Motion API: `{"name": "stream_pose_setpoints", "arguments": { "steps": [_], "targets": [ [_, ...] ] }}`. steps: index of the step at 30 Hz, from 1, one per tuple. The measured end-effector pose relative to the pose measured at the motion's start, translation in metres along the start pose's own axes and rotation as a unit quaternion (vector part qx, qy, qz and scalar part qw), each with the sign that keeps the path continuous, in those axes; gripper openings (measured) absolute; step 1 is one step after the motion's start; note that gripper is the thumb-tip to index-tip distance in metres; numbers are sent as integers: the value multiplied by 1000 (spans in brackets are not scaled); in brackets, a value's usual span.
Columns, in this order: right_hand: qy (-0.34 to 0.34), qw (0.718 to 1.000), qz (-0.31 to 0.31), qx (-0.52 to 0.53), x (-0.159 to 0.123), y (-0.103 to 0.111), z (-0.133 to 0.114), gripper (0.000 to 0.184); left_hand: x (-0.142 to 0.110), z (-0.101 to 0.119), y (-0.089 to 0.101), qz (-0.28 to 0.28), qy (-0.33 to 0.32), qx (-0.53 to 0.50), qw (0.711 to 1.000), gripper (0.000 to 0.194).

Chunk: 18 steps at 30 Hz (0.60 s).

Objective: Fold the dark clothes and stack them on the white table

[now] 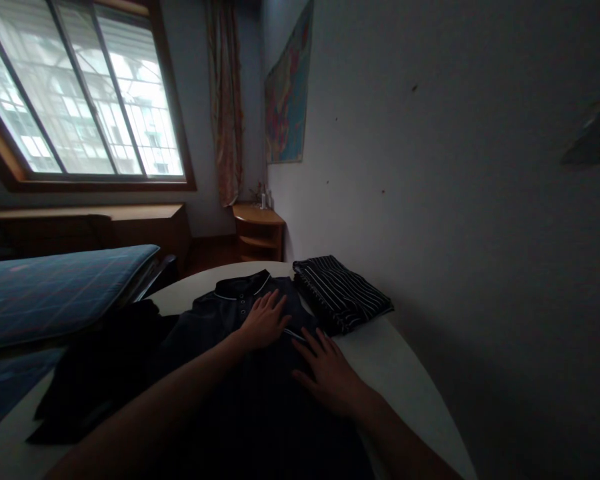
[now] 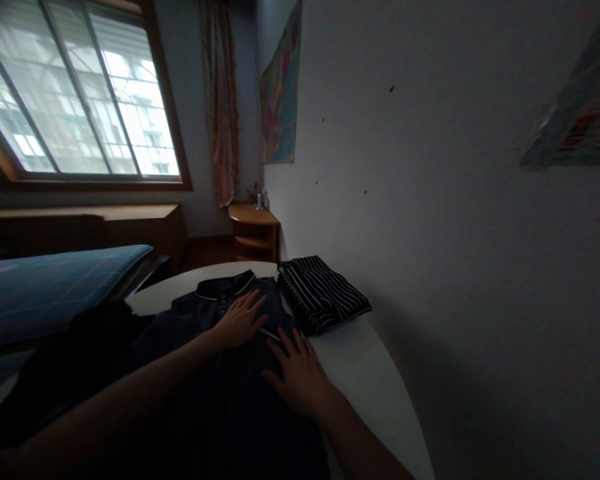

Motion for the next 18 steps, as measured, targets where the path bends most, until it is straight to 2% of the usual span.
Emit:
{"name": "stream_pose_setpoints", "arguments": {
  "steps": [6,10,12,14,16,18],
  "targets": [
    [-3,999,28,-39,8,-5,6,60,-90,50,-5,-67,-81,-36,994,62],
    [-2,995,62,-77,4,2,7,53,-144,76,-7,-114,-150,-70,980,61],
    [-34,991,86,-96,-4,9,7,52,-166,84,-4,-123,-164,-86,975,60],
    [-107,983,96,-109,-17,16,9,50,-185,89,1,-117,-175,-94,973,60],
    [-169,976,81,-113,-35,21,9,50,-201,92,6,-97,-198,-96,971,63],
    [-184,977,39,-101,-55,20,5,50,-216,94,6,-70,-257,-89,960,52]
  ]
}}
Point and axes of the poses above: each hand's wrist, its own x-axis towards the middle knuckle, its own y-axis out of the back of the hand, z = x × y, the point moved 3 cm from there along x, towards the middle knuckle, and after that the axes turned 11 degrees about -z, right-handed, at the moved point
